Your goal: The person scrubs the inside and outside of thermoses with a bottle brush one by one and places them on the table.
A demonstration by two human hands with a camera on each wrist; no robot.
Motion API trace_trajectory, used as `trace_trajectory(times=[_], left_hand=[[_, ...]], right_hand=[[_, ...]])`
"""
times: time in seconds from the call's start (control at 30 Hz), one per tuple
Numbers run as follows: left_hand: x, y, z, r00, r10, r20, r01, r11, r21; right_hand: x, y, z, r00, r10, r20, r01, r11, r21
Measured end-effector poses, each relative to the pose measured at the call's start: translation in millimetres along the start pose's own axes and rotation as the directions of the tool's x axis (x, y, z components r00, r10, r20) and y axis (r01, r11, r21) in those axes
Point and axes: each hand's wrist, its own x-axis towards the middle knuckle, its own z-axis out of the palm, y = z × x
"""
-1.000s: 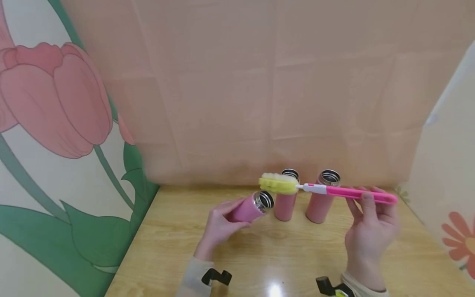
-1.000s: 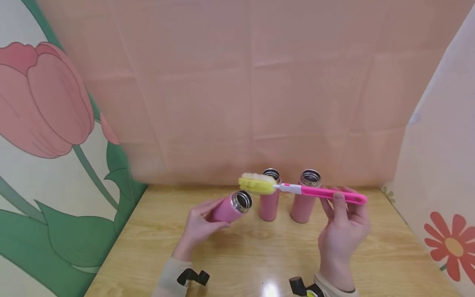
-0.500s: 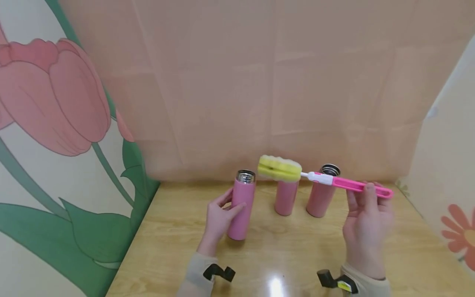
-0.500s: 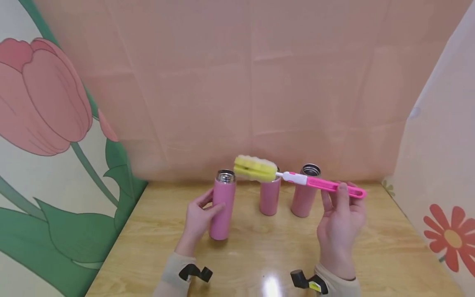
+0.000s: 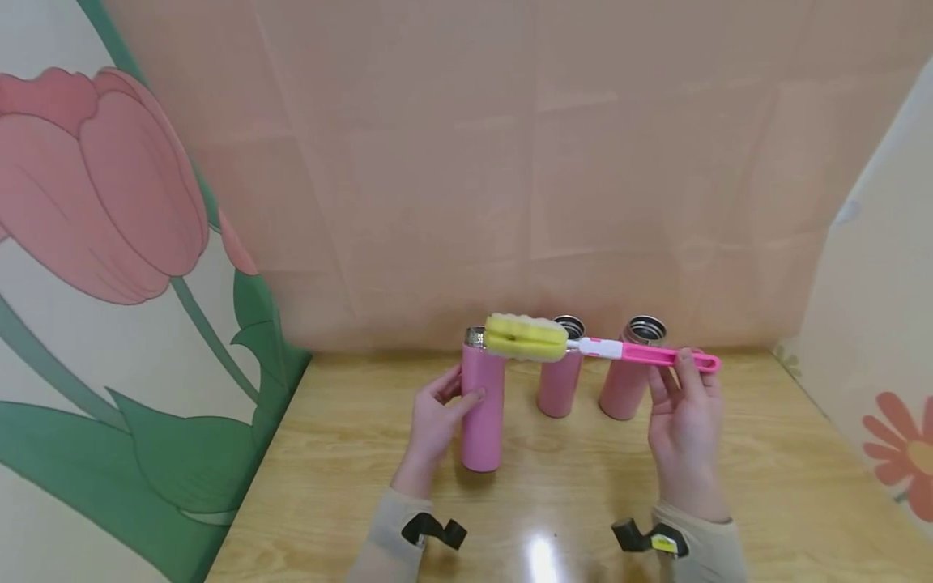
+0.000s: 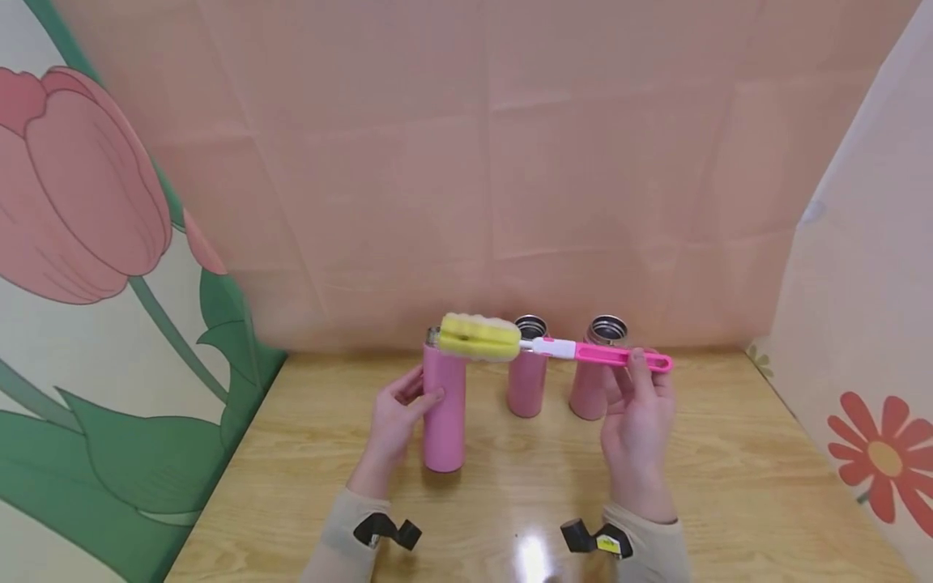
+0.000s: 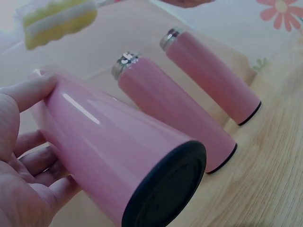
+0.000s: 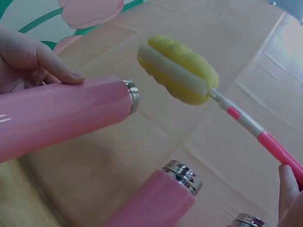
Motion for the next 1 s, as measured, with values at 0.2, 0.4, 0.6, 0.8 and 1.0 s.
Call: trace_trajectory(times=[0.2,0.4,0.6,0.8,1.0], left_hand=[[-0.5,1.1,-0.1,1.0,-0.013,0.021,0.014,0.999,-0.043],[-3.6,3.9,2.5,0.999,-0.028,0.032,0.03,0.998,-0.063],[-5.6,6.8,3.0,0.999,-0.027,0.046,0.03,0.996,-0.082],[-6.5,8.2,2.8,0.998,-0.024,0.06,0.029,0.995,-0.097],[-7.5,9.7,2.4,0.997,-0.026,0.069,0.033,0.995,-0.097]], right_hand=[[1.9,-10.3,-4.2,1.0,-0.004,-0.026,0.005,1.0,0.024],[3.0,-15.3,-6.9,0.999,-0.011,-0.038,0.011,1.0,0.019],[4.6,-16.8,-8.9,1.0,-0.015,-0.02,0.016,0.999,0.048],[4.8,-17.4,-9.8,1.0,-0.007,-0.013,0.008,0.999,0.045],[5.2,-17.2,-10.0,1.0,0.004,0.005,-0.005,0.998,0.056]])
